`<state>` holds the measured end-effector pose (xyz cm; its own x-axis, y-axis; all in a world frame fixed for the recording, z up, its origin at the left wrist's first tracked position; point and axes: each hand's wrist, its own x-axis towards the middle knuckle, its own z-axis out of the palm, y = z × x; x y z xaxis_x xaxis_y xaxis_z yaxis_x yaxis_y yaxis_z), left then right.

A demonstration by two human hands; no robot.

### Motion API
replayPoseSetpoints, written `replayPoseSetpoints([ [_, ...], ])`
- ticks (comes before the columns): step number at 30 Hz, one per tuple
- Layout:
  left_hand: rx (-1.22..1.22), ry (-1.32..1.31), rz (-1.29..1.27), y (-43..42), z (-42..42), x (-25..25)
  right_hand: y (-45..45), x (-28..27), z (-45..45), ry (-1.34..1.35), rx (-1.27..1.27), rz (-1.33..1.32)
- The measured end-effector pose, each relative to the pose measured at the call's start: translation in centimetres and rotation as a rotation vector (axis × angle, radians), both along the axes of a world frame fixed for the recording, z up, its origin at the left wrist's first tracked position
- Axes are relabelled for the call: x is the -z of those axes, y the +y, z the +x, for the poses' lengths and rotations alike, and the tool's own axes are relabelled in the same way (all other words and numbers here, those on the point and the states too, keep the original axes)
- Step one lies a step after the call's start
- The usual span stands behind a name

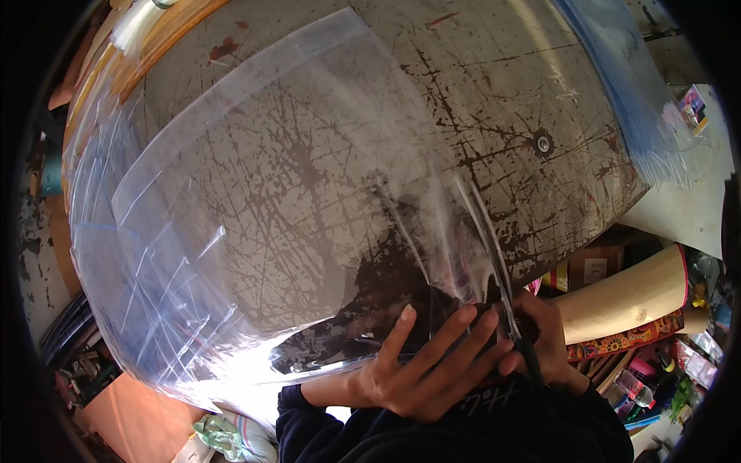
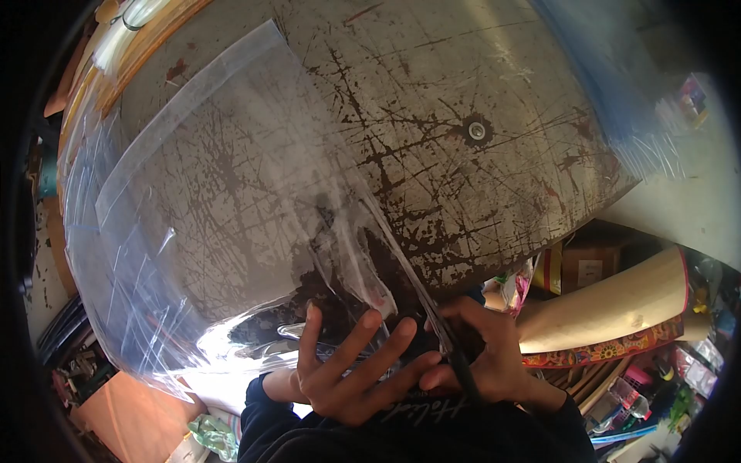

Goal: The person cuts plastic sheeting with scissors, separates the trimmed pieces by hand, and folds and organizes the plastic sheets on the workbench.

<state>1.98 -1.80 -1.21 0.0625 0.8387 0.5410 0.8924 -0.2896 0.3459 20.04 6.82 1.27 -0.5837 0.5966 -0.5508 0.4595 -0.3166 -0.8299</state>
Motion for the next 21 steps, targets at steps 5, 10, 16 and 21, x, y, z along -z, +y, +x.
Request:
replayPoseSetpoints([
  [5, 0.031, -0.01, 0.07, -0.1, 0.4, 0.2, 0.0, -0.5, -1.4, 0.086, 0.176, 0.009],
  [10, 0.074, 0.012, 0.048, -0.7, 0.5, 0.0, 0.4, -0.5, -1.0, 0.037, 0.147, -0.056],
  [16, 0.067, 0.028, 0.055, -0.7, 0.8, 0.2, 0.3, -0.6, -0.9, 0.069, 0.177, -0.087],
  [21, 0.087, 0.044, 0.013, -1.0, 0.2, -0.1, 0.1, -0.9, -0.1, 0.069, 0.192, -0.134],
])
